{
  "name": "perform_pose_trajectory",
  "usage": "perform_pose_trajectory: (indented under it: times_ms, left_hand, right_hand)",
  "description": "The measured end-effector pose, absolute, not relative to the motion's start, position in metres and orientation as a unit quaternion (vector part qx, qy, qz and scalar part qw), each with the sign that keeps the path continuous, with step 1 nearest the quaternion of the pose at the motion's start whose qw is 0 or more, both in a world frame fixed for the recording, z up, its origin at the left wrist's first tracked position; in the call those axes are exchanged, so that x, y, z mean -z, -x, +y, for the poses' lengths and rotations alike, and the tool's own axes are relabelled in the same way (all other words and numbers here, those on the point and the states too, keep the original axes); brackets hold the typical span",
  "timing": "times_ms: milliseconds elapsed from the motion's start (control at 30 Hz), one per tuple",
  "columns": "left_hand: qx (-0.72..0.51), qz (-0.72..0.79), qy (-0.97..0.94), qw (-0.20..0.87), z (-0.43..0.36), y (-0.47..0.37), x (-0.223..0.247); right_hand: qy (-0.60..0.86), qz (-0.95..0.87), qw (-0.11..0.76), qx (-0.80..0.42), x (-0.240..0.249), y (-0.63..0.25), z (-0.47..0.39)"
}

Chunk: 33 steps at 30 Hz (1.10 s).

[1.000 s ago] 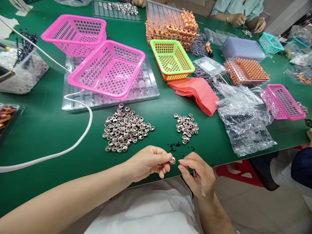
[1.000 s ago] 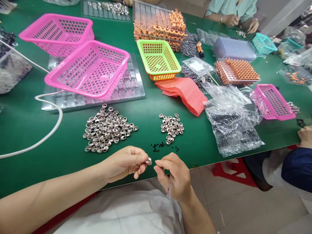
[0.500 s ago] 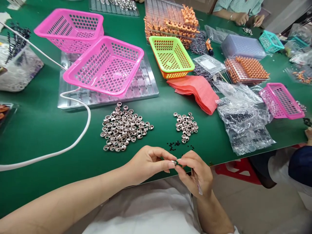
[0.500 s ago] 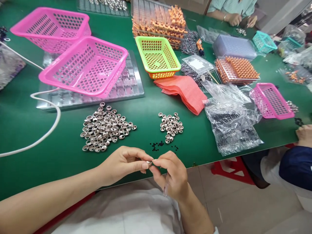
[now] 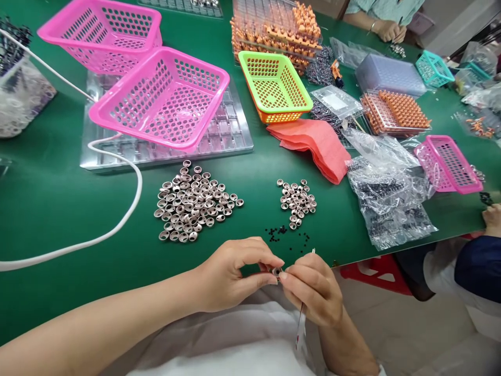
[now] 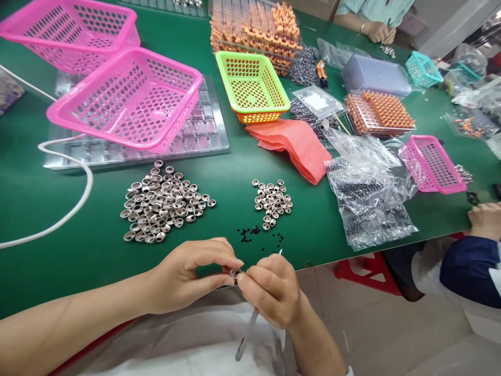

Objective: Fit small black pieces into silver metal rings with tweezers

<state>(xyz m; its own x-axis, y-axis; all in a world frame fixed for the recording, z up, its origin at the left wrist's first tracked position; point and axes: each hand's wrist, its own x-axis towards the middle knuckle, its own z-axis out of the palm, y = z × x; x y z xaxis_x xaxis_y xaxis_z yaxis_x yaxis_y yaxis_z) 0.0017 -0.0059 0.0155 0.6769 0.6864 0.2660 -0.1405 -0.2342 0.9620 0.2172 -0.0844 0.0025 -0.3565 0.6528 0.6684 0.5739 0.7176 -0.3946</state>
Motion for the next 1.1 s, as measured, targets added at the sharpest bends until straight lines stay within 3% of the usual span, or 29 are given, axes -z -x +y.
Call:
perform_pose_trajectory:
  times_ms: [467,1100]
  left_hand:
    - [-0.332,0.188,-0.761,0.525,-0.01,-0.002,-0.018]
    - [-0.315,0.178,-0.769,0.527,-0.015,-0.002,-0.014]
  right_hand:
    - [0.303,-0.907,0.293,0.007,-0.026,-0.228,-0.074]
    - [0.227,-0.939,0.258,-0.028,-0.034,-0.234,-0.069]
